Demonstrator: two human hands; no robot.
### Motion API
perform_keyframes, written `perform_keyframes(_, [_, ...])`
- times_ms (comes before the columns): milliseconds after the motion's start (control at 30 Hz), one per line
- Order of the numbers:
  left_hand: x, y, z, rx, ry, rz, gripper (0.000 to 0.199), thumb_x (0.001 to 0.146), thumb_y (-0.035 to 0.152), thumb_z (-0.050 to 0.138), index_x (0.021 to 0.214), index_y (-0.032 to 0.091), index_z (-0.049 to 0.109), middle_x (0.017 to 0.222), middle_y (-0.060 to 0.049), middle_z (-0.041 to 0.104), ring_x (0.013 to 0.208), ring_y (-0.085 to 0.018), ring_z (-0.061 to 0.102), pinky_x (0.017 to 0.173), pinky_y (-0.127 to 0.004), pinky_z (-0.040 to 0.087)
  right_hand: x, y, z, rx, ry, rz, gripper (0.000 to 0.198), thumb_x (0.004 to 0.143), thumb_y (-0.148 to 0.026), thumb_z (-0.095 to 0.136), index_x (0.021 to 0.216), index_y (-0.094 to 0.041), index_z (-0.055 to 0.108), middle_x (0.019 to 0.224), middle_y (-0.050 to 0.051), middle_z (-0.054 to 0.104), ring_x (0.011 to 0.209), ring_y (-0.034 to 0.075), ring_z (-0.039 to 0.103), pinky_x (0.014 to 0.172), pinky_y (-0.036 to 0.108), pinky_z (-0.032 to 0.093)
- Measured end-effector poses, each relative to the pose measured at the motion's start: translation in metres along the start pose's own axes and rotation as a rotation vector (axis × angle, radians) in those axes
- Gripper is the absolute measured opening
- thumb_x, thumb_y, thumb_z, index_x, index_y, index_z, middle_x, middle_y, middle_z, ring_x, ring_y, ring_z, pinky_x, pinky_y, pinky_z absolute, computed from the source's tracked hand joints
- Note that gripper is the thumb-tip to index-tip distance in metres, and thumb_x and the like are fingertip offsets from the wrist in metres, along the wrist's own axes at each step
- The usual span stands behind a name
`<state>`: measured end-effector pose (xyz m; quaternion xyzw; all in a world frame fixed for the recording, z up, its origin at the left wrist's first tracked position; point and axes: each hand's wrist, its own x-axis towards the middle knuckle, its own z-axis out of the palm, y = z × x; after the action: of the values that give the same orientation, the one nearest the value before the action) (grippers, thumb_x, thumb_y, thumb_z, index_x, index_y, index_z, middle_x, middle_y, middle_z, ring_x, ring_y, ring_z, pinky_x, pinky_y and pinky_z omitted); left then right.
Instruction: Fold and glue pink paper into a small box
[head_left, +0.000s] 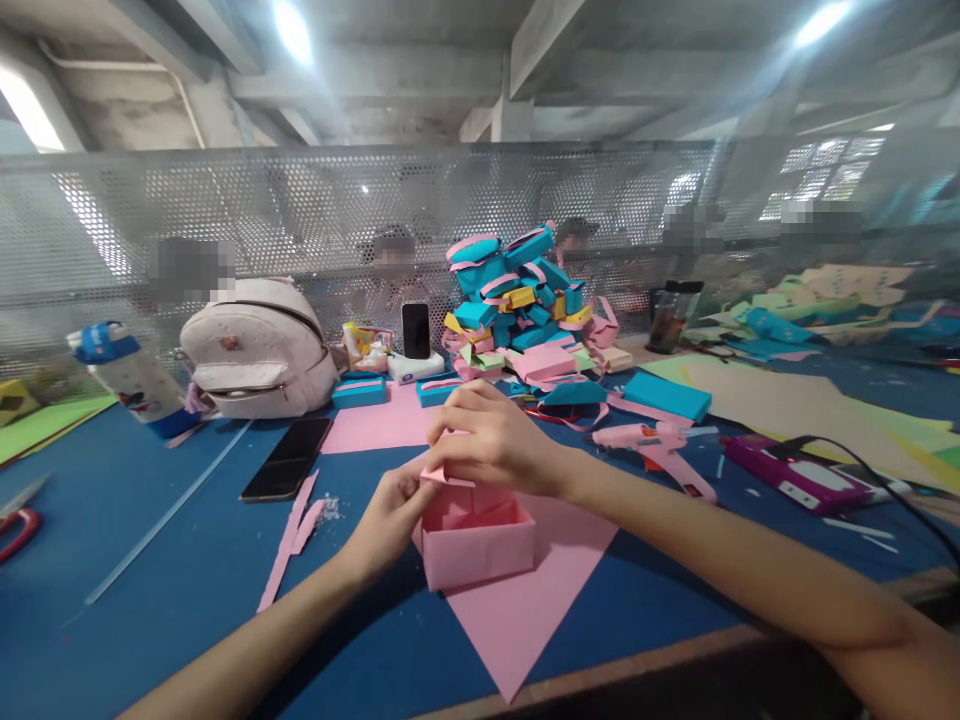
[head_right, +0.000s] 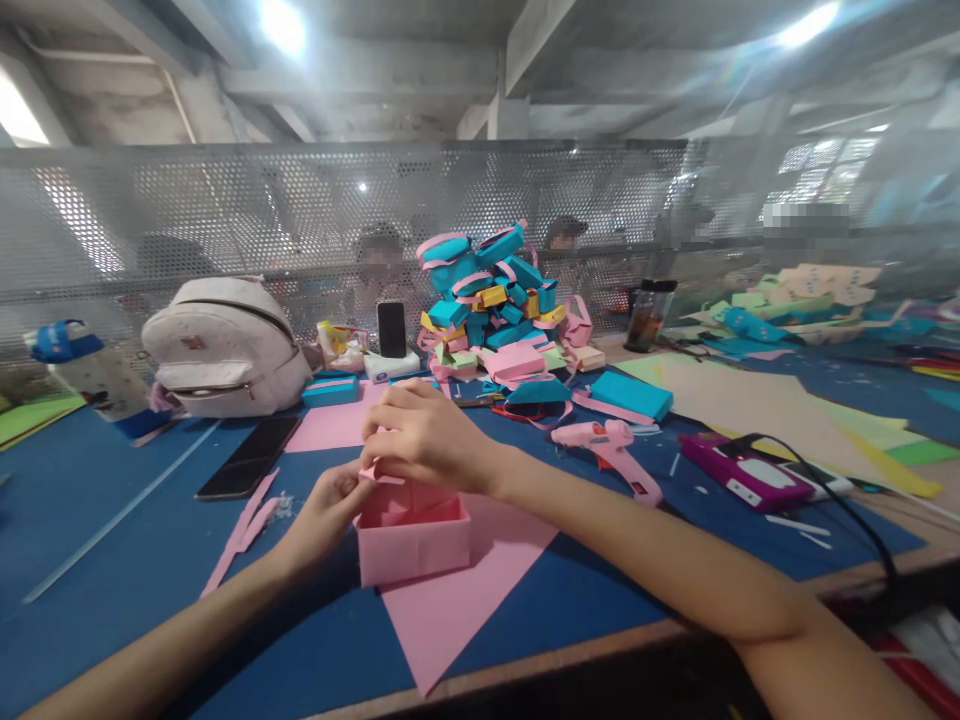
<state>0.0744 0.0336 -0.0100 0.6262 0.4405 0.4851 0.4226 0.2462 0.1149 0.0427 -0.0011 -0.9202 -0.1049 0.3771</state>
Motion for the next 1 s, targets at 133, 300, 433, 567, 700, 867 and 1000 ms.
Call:
perform_keyframes(133, [0.000,0.003,0.001,-0.004,-0.023,0.008,0.038,0.090,0.048,0.058,0.101,0.014,0.072,0.081,-0.004,0.071,0.072,-0.016,0.059,0.064,-0.022,0.043,0.000,0.000,-0.003,0.023,-0.052,0.036,0.011,0.093,-0.027,0.061,0.090,-0.024,0.071,0.095,0.001,0.070,0.091,0.019,0.053,0.087,0.035,0.033])
perform_keyframes(300, [0.001,0.002,0.000,-0.004,-0.033,0.009,0.036,0.089,0.045,0.059,0.107,0.015,0.071,0.085,-0.004,0.072,0.076,-0.017,0.062,0.067,-0.022,0.045,0.002,0.001,-0.005,0.114,-0.138,0.101,0.009,0.092,-0.027,0.064,0.089,-0.021,0.070,0.087,0.001,0.070,0.084,0.019,0.052,0.084,0.034,0.033])
perform_keyframes(433, [0.001,0.001,-0.001,-0.005,-0.040,0.014,0.040,0.090,0.045,0.059,0.110,0.013,0.070,0.091,-0.006,0.073,0.081,-0.019,0.064,0.072,-0.024,0.047,0.002,0.003,-0.006,0.159,-0.180,0.134,0.016,0.093,-0.033,0.061,0.091,-0.020,0.070,0.089,0.003,0.070,0.084,0.019,0.052,0.085,0.034,0.032])
perform_keyframes(567, [0.001,0.000,-0.002,-0.001,-0.028,0.006,0.043,0.090,0.047,0.058,0.111,0.012,0.070,0.092,-0.006,0.073,0.084,-0.021,0.064,0.072,-0.024,0.047,0.003,0.002,-0.015,0.174,-0.292,0.173,0.017,0.096,-0.023,0.055,0.096,-0.019,0.071,0.092,0.005,0.070,0.089,0.020,0.053,0.086,0.036,0.031])
perform_keyframes(700, [0.001,0.000,-0.002,0.010,0.024,0.010,0.040,0.090,0.046,0.057,0.105,0.012,0.071,0.090,-0.005,0.074,0.078,-0.018,0.064,0.066,-0.023,0.046,0.006,-0.004,-0.024,0.200,-0.321,0.213,0.023,0.087,-0.007,0.053,0.098,-0.019,0.070,0.095,0.004,0.070,0.088,0.020,0.052,0.088,0.036,0.032])
perform_keyframes(867, [-0.001,0.001,-0.001,0.026,0.041,0.081,0.037,0.093,0.040,0.055,0.112,0.012,0.069,0.101,-0.007,0.074,0.092,-0.022,0.067,0.078,-0.026,0.050,0.005,-0.009,-0.015,0.170,-0.223,0.255,0.018,0.091,-0.033,0.062,0.093,-0.018,0.071,0.090,0.006,0.070,0.087,0.021,0.053,0.085,0.036,0.035])
perform_keyframes(1000, [-0.003,-0.002,-0.001,0.056,0.094,0.126,0.035,0.093,0.038,0.056,0.113,0.014,0.069,0.106,-0.007,0.074,0.099,-0.023,0.066,0.082,-0.026,0.050,0.004,-0.010,-0.007,0.166,-0.123,0.257,0.014,0.093,-0.029,0.062,0.092,-0.018,0.070,0.092,0.005,0.071,0.088,0.020,0.054,0.083,0.033,0.036])
